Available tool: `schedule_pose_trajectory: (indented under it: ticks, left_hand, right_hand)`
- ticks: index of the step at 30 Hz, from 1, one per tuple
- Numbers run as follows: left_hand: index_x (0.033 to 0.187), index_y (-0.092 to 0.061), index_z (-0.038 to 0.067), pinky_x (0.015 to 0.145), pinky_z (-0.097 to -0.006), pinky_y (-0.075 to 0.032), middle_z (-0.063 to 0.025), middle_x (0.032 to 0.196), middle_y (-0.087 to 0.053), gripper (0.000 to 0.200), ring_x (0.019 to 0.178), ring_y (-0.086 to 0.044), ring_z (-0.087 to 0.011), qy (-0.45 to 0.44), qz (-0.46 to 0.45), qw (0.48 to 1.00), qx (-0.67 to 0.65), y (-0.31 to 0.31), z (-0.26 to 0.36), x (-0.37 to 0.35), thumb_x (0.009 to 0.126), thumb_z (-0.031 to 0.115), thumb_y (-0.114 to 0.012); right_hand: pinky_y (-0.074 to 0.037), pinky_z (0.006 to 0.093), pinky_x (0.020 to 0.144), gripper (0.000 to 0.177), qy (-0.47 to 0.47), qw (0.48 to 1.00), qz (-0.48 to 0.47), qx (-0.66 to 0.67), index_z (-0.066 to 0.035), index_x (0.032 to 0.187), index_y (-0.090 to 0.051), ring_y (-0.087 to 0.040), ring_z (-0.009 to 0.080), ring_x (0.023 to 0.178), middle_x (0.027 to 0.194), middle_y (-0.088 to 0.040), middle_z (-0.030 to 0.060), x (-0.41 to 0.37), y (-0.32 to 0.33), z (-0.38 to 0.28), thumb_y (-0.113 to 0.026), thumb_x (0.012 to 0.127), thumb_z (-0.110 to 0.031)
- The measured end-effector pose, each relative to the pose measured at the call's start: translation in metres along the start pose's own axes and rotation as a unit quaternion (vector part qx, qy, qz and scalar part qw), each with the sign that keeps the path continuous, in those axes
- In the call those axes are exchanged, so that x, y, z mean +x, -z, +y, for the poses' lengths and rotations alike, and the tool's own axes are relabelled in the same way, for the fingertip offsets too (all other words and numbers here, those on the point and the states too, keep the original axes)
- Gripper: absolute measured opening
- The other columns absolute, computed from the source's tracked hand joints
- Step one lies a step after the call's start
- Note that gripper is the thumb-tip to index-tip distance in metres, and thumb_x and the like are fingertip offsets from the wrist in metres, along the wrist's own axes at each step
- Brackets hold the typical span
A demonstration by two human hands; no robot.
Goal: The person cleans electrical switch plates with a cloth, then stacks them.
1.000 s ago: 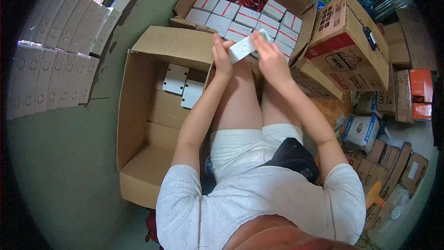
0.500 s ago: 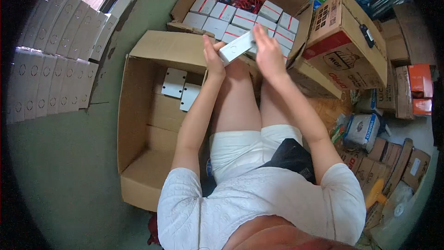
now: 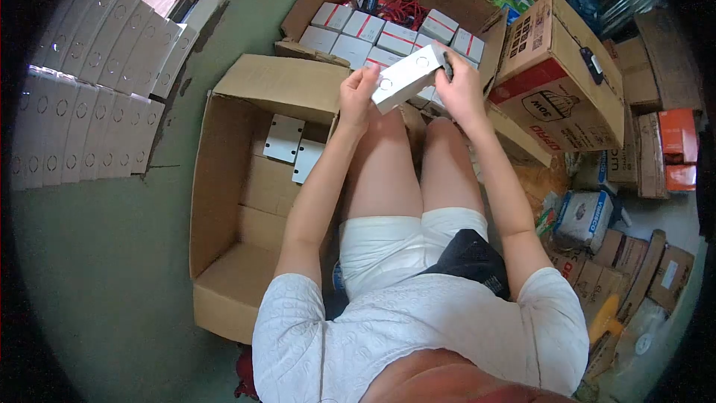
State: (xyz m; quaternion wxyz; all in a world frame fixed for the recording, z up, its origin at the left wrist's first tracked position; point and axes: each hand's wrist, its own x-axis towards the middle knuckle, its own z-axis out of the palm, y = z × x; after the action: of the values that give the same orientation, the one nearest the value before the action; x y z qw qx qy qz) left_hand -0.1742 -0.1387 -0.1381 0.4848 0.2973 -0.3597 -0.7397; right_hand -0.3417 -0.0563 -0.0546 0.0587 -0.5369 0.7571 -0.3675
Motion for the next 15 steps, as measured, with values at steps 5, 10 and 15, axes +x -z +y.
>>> schedule_pose_trajectory:
  ticks: [5, 10, 15]
  left_hand:
    - [0.126, -0.051, 0.003, 0.088, -0.028, -0.048, -0.0068, 0.119, -0.06, 0.041, 0.103, -0.058, -0.0112, 0.113, -0.231, 0.966, 0.001, -0.008, 0.015, -0.011, 0.091, 0.015, -0.067]
    - [0.133, -0.047, 0.003, 0.097, -0.0286, -0.044, -0.0053, 0.119, -0.061, 0.049, 0.112, -0.056, -0.0123, 0.122, -0.29, 0.948, 0.045, -0.011, 0.007, -0.008, 0.088, 0.002, -0.066]
    - [0.093, -0.058, 0.007, 0.075, -0.0242, -0.041, 0.0019, 0.088, -0.054, 0.017, 0.082, -0.049, -0.0079, 0.029, -0.155, 0.987, 0.021, 0.004, -0.015, 0.008, 0.096, 0.021, -0.049]
  right_hand:
    - [-0.046, 0.0407, 0.098, 0.049, 0.081, 0.997, -0.009, -0.016, -0.007, 0.126, -0.061, -0.06, 0.0352, 0.109, 0.123, -0.063, 0.0149, 0.006, 0.012, 0.001, -0.057, 0.078, -0.002]
    - [-0.048, 0.0395, 0.095, 0.058, 0.184, 0.978, -0.038, -0.086, -0.009, 0.127, -0.061, -0.059, 0.0333, 0.103, 0.129, -0.061, 0.0107, -0.005, 0.009, -0.011, -0.062, 0.07, 0.002]
    - [-0.05, 0.0367, 0.09, 0.075, 0.236, 0.965, -0.063, -0.091, -0.011, 0.135, -0.055, -0.056, 0.0304, 0.096, 0.139, -0.054, 0.0056, -0.029, -0.005, -0.029, -0.064, 0.064, 0.008]
